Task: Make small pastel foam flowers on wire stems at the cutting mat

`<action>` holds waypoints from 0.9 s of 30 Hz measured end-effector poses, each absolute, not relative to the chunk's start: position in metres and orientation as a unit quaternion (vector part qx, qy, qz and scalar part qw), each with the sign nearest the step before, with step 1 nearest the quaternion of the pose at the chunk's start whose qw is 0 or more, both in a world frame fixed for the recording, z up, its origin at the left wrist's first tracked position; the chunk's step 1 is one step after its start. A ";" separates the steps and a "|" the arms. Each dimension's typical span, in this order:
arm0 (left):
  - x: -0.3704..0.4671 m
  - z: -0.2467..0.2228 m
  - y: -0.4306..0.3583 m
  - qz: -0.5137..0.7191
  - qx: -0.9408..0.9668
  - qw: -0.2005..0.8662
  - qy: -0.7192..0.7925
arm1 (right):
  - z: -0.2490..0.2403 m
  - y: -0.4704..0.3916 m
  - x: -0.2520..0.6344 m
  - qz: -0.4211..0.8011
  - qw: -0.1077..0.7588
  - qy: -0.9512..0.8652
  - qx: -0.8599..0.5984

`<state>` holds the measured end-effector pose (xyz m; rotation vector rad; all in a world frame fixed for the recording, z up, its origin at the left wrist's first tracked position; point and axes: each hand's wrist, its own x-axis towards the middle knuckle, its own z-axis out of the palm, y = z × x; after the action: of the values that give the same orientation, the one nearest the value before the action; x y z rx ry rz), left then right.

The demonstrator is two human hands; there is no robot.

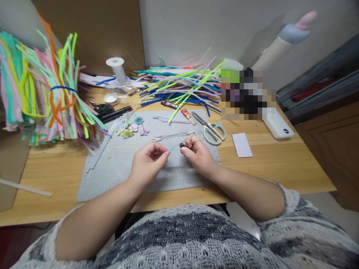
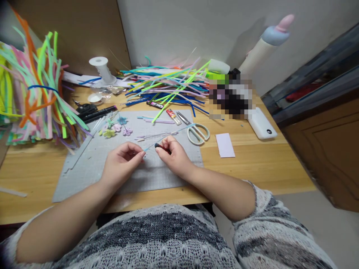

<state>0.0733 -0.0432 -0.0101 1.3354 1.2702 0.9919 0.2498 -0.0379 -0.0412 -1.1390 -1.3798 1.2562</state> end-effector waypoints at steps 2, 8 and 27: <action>0.073 -0.010 -0.043 0.411 0.552 0.500 0.526 | -0.041 -0.037 0.250 0.508 0.465 -0.560 -0.461; 0.073 -0.010 -0.042 0.412 0.551 0.498 0.528 | -0.038 -0.036 0.252 0.508 0.470 -0.550 -0.467; 0.071 -0.012 -0.043 0.412 0.551 0.494 0.532 | -0.032 -0.035 0.257 0.527 0.475 -0.524 -0.471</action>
<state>0.0710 -0.0430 -0.0118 1.3355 1.2899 1.0002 0.2572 -0.0352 -0.0318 -1.1522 -1.2819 1.2895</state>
